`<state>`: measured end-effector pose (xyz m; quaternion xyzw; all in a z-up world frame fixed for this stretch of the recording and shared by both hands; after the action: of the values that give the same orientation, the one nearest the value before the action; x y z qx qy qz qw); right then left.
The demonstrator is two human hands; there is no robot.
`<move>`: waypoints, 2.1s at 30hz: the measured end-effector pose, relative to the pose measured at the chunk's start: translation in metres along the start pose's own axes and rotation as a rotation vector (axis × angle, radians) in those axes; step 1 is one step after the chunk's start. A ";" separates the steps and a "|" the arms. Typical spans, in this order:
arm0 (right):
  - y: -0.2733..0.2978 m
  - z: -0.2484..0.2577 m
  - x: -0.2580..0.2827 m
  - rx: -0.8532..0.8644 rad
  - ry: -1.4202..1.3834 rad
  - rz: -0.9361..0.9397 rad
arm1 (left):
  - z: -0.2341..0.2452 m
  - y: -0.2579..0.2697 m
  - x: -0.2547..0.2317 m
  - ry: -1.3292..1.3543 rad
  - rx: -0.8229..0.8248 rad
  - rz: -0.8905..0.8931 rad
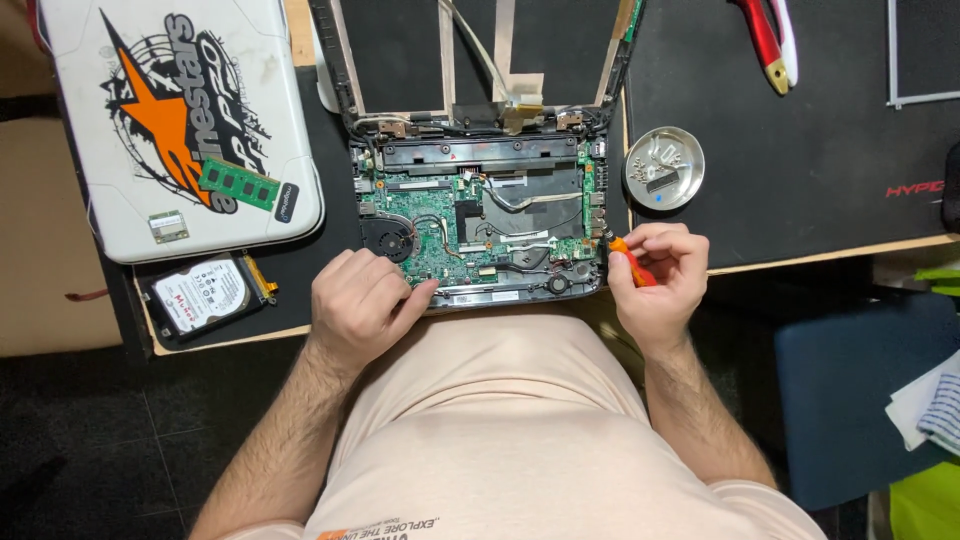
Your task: The person uses a screwdriver to remove screws from a disassembled laptop motherboard, then installs a RAM module and a small circuit board, securing them with screws. The work is performed on a desk with tools and parts laid out nearby.
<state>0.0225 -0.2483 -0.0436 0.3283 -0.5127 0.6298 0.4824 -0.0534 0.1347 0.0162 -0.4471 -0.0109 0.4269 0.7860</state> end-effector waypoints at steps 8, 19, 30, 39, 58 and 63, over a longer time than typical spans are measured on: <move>-0.002 -0.001 -0.002 0.015 -0.010 0.047 | -0.002 0.006 0.007 0.012 0.025 0.002; -0.007 0.001 0.000 0.042 -0.025 0.006 | -0.006 0.022 0.015 0.001 0.020 0.072; -0.010 0.008 -0.002 0.068 0.058 -0.092 | -0.007 0.026 0.017 -0.016 0.028 0.066; -0.009 0.003 0.001 0.060 -0.034 -0.106 | -0.001 0.033 0.015 0.019 0.015 0.038; -0.005 -0.009 0.026 0.010 -0.027 -0.164 | 0.021 0.033 -0.005 -0.111 -0.085 0.278; -0.006 -0.010 0.029 0.017 -0.030 -0.168 | 0.024 0.038 -0.007 -0.042 -0.091 0.307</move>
<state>0.0194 -0.2310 -0.0181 0.3837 -0.4853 0.5864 0.5229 -0.0921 0.1559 0.0063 -0.4694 0.0219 0.5504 0.6901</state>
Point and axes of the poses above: each hand's wrist, its own y-axis away from the middle knuckle, its own z-axis out of the back of the hand, x = y × z, the point moved 4 cm from there along -y, towards the middle knuckle, and after that the axes turned 7 degrees about -z, right-handed, at the moved point
